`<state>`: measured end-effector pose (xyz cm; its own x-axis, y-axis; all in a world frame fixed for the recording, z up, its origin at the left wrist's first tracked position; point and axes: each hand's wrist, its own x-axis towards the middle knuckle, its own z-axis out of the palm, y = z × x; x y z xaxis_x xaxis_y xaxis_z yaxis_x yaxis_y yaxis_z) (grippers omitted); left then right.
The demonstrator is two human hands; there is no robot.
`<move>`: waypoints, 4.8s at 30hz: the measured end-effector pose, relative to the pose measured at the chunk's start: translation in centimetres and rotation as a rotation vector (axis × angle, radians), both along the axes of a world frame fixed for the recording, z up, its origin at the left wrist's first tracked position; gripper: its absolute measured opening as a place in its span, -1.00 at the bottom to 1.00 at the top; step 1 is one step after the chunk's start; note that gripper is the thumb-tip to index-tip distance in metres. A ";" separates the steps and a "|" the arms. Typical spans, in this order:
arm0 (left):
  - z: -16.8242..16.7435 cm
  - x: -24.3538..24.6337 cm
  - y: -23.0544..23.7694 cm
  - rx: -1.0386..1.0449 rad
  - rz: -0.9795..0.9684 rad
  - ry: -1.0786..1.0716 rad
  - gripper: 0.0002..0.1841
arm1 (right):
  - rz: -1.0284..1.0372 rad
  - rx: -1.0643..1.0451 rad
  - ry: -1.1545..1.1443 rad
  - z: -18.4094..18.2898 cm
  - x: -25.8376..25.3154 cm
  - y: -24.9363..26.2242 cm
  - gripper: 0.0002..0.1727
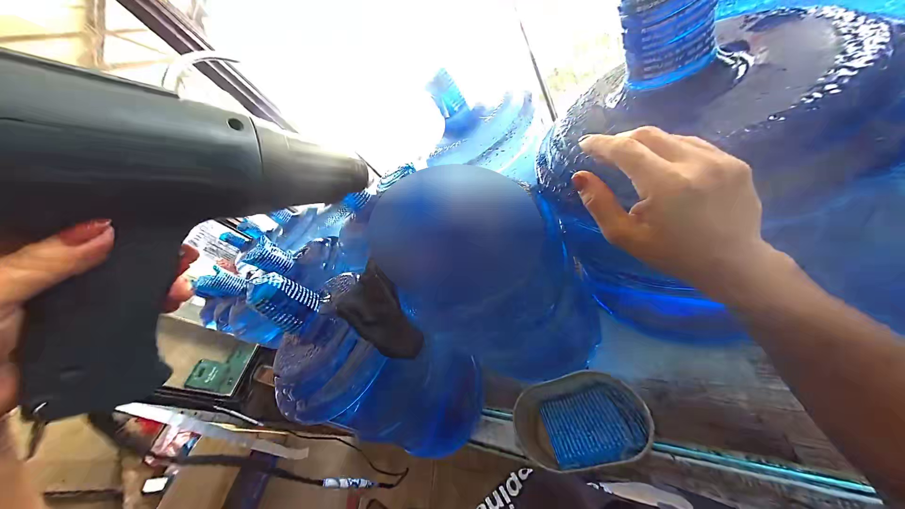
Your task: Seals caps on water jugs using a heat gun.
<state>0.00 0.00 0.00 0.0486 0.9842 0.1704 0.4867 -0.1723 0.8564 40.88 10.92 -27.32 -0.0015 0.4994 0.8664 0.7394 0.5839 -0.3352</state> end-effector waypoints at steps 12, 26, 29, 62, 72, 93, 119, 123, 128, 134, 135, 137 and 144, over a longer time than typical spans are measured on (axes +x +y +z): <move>-7.2 3.9 13.8 -0.247 -0.027 -0.265 -0.61 | -0.107 -0.049 -0.021 0.1 -0.3 -0.1 -0.54; -5.3 -4.7 7.3 -0.078 -0.040 -0.231 -0.68 | -0.192 -0.067 -0.017 0.2 -0.8 0.0 -0.53; -6.3 -5.3 6.3 -0.078 -0.036 -0.239 -0.68 | -0.198 -0.060 -0.035 0.2 -0.7 0.1 -0.53; -10.3 -23.7 -12.7 0.285 0.135 -0.272 -0.71 | 0.629 -0.768 -0.061 7.6 -36.5 -0.6 -0.28; -7.8 -27.0 -7.1 0.037 0.095 -0.193 -0.60 | 0.574 -0.816 -0.158 7.6 -36.3 -1.5 -0.29; -8.6 -15.6 -14.2 0.323 0.180 0.145 -0.74 | 0.448 -0.760 -0.734 11.1 -33.8 -1.3 -0.21; -5.5 -3.1 -13.4 0.376 0.372 0.877 -0.62 | 0.336 -0.086 -0.020 1.4 -16.4 -2.5 -0.55; -0.3 -0.9 -6.3 0.312 0.146 1.180 -0.50 | 0.378 -0.063 0.008 1.1 -16.4 -2.2 -0.54; 2.9 1.6 0.8 0.126 0.261 1.484 -0.48 | 0.428 -0.038 0.040 0.9 -16.1 -1.9 -0.55; 5.4 8.3 0.2 -0.293 0.239 1.145 -0.82 | 0.471 -0.039 0.055 0.9 -15.8 -1.7 -0.53; 5.2 8.5 -0.5 -0.305 0.234 1.097 -0.82 | 0.478 -0.042 0.052 0.9 -15.7 -1.7 -0.53; 4.4 8.4 -1.9 -0.257 0.226 1.032 -0.87 | 0.487 -0.043 0.047 1.0 -15.6 -1.7 -0.53; 3.2 4.3 -8.9 -0.119 0.339 0.707 -0.75 | 0.489 -0.067 0.009 1.2 -15.3 -1.7 -0.50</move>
<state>4.34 -8.85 3.17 -0.1995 0.9744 0.1036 0.9318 0.1559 0.3279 25.62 9.22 -26.13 -0.2422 0.4964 0.8336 0.3807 0.8389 -0.3889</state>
